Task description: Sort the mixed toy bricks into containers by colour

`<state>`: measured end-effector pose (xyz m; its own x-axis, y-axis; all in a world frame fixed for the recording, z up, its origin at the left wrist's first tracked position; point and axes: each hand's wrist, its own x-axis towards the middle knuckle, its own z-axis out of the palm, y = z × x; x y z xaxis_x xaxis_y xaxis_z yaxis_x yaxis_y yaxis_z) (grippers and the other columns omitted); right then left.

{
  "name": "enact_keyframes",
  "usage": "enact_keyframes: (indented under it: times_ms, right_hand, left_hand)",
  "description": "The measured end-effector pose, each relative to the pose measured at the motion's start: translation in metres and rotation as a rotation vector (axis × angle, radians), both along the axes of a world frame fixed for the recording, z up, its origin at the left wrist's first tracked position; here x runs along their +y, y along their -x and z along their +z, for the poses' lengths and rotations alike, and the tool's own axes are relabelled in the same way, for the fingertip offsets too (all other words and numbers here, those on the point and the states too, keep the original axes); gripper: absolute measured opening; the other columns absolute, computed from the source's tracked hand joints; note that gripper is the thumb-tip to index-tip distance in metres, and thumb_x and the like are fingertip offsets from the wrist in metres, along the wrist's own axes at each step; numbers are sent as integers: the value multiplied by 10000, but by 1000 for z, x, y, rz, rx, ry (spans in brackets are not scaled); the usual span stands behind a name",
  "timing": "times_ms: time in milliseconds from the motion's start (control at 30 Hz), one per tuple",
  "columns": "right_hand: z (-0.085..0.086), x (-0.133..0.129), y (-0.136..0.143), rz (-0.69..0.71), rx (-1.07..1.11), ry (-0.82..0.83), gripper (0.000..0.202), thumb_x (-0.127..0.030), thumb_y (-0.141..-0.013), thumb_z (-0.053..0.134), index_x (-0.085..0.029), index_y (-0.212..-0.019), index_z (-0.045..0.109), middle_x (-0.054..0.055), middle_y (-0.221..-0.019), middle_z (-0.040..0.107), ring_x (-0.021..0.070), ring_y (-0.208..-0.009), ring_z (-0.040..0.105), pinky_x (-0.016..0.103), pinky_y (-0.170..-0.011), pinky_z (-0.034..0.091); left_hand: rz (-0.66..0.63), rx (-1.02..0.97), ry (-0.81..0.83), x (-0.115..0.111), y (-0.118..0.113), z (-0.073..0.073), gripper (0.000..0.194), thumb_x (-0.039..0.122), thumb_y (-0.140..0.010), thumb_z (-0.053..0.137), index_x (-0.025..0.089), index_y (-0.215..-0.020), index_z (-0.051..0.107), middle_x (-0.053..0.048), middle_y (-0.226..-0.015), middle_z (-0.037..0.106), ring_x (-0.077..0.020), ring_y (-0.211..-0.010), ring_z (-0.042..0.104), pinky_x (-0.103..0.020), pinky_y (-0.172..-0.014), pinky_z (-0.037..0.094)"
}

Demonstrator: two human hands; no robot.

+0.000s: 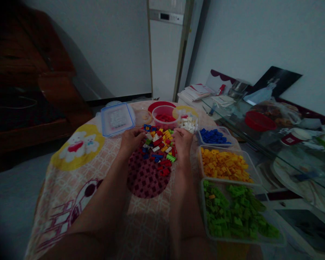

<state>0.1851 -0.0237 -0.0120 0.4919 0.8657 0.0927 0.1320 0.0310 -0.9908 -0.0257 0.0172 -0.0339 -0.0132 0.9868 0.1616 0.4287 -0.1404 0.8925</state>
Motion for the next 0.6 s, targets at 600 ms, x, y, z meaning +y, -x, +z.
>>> enact_keyframes:
  times_ms: [600]
  right_hand:
    - [1, -11, 90, 639, -1229, 316, 317, -312, -973, 582, -166, -1215, 727, 162, -1188, 758, 296, -1165, 690, 343, -900, 498]
  left_hand:
    - [26, 47, -45, -3, -2, 7, 196, 268, -801, 595, 161, -801, 759, -27, -746, 746, -167, -691, 665, -259, -665, 511]
